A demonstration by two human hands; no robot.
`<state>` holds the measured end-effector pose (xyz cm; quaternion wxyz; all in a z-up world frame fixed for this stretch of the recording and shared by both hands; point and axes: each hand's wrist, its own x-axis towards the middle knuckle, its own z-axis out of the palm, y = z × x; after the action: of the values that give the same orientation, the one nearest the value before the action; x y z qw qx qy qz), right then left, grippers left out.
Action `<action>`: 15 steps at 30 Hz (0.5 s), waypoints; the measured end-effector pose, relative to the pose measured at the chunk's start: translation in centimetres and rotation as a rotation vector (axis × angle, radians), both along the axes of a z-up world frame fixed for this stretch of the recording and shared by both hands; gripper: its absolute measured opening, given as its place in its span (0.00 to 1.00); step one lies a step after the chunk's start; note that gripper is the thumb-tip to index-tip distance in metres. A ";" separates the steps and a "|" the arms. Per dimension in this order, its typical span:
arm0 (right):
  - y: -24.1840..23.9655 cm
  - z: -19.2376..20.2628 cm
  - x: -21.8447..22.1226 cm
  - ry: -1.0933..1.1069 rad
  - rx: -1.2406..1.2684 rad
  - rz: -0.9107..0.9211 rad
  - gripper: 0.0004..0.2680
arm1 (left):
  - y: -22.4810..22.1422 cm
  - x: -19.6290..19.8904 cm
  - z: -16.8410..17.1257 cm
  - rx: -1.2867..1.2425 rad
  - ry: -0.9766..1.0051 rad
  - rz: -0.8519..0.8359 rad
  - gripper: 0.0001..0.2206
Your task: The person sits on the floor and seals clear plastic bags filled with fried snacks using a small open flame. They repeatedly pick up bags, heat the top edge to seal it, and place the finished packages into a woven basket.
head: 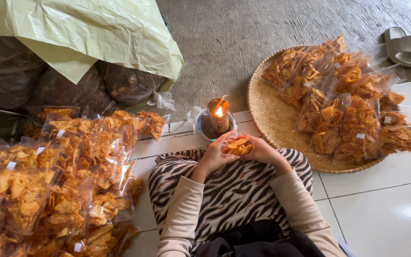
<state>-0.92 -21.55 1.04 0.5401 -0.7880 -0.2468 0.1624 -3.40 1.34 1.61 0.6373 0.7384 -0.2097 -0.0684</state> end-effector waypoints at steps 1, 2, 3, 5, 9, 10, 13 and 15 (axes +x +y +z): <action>0.1 0.0 0.1 0.049 0.024 -0.006 0.25 | 0.2 0.1 0.0 0.028 0.054 0.013 0.36; 0.1 0.0 0.1 0.099 0.047 -0.013 0.24 | 0.4 0.2 -0.2 0.095 -0.037 0.038 0.32; 0.1 0.0 0.1 0.149 0.069 -0.019 0.24 | 0.6 0.3 -0.4 0.162 -0.129 0.063 0.28; 0.1 -0.1 0.1 0.144 0.093 -0.019 0.18 | 0.5 0.5 -1.2 0.160 -0.129 0.077 0.20; 0.0 -1.1 0.4 0.172 0.108 -0.168 0.10 | 0.2 1.3 -2.7 -0.042 0.052 0.089 0.09; 0.0 -1.5 0.6 0.185 0.158 -0.186 0.09 | 0.1 1.4 -2.9 -0.077 0.053 0.106 0.08; 0.1 -2.8 1.3 0.167 0.253 -0.248 0.08 | 0.6 1.6 -3.2 0.104 -0.088 0.214 0.10; -0.3 -3.4 1.7 0.081 0.239 -0.305 0.08 | 0.8 1.9 -3.3 -0.035 -0.007 0.156 0.09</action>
<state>0.73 -21.84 -2.38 0.6575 -0.7395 -0.1199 0.0798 -1.51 2.12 -1.66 0.6528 0.7414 -0.1551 -0.0123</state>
